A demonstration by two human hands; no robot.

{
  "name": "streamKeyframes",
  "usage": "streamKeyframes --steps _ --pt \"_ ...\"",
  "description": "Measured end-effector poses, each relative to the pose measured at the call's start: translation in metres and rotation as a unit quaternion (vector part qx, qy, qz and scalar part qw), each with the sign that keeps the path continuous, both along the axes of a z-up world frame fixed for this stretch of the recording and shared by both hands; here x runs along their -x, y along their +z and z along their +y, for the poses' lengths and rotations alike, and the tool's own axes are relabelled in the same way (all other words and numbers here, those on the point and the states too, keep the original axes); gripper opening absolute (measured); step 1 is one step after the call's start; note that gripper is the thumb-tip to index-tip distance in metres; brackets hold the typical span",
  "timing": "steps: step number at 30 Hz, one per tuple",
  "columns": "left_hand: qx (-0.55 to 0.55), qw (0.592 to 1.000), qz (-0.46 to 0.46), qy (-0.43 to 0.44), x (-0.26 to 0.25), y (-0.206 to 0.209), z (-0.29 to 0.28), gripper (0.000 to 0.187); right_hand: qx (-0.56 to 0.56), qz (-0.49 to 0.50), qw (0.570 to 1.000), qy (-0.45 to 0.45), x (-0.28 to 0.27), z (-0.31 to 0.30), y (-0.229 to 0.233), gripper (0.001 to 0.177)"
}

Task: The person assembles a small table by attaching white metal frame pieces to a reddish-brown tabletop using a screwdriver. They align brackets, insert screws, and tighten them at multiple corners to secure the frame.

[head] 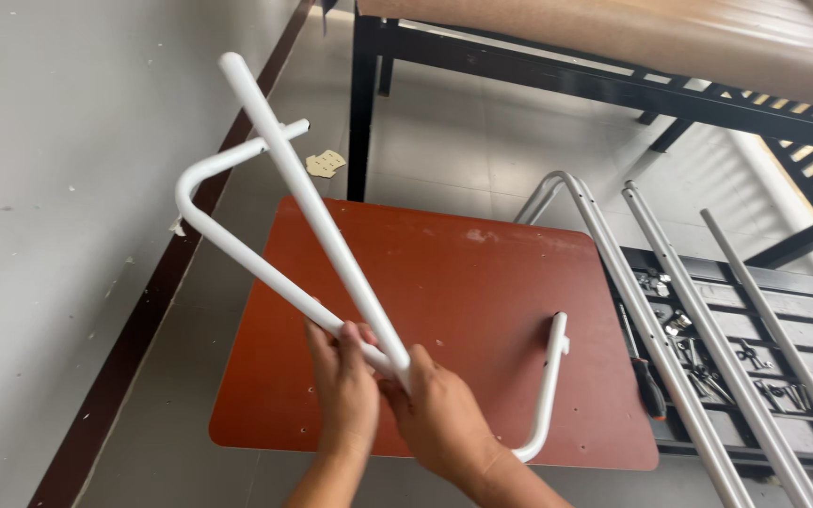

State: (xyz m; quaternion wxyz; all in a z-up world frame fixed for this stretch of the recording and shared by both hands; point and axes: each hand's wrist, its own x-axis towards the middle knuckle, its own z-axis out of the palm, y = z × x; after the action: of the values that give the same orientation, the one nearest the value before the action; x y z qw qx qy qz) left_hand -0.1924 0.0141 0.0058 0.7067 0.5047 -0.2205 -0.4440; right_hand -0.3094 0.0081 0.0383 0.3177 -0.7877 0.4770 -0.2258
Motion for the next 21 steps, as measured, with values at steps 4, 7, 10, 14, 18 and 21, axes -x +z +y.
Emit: streamKeyframes --steps 4,7,10,14,18,21 --pt "0.022 0.997 0.079 0.008 -0.023 0.010 -0.017 0.034 -0.065 0.010 0.998 -0.004 0.004 0.007 0.024 0.024" --pt "0.018 0.994 0.111 -0.009 -0.049 0.013 -0.017 0.028 -0.051 0.033 0.996 -0.063 0.035 -0.003 0.043 0.027" --pt "-0.048 0.990 0.127 -0.022 -0.069 0.022 -0.028 0.035 -0.190 0.090 0.960 -0.185 0.097 -0.023 0.058 0.043" --pt "-0.091 0.985 0.107 -0.096 -0.063 0.024 -0.068 0.035 -0.068 0.038 0.973 -0.219 0.167 -0.039 0.038 0.031" --pt "-0.121 0.970 0.101 -0.184 -0.016 0.007 -0.087 0.031 -0.044 0.045 0.964 -0.260 0.206 -0.035 0.004 0.032" --pt "-0.115 0.961 0.108 -0.225 0.032 -0.002 -0.082 0.031 -0.196 0.003 0.938 -0.286 0.203 -0.030 -0.007 0.034"
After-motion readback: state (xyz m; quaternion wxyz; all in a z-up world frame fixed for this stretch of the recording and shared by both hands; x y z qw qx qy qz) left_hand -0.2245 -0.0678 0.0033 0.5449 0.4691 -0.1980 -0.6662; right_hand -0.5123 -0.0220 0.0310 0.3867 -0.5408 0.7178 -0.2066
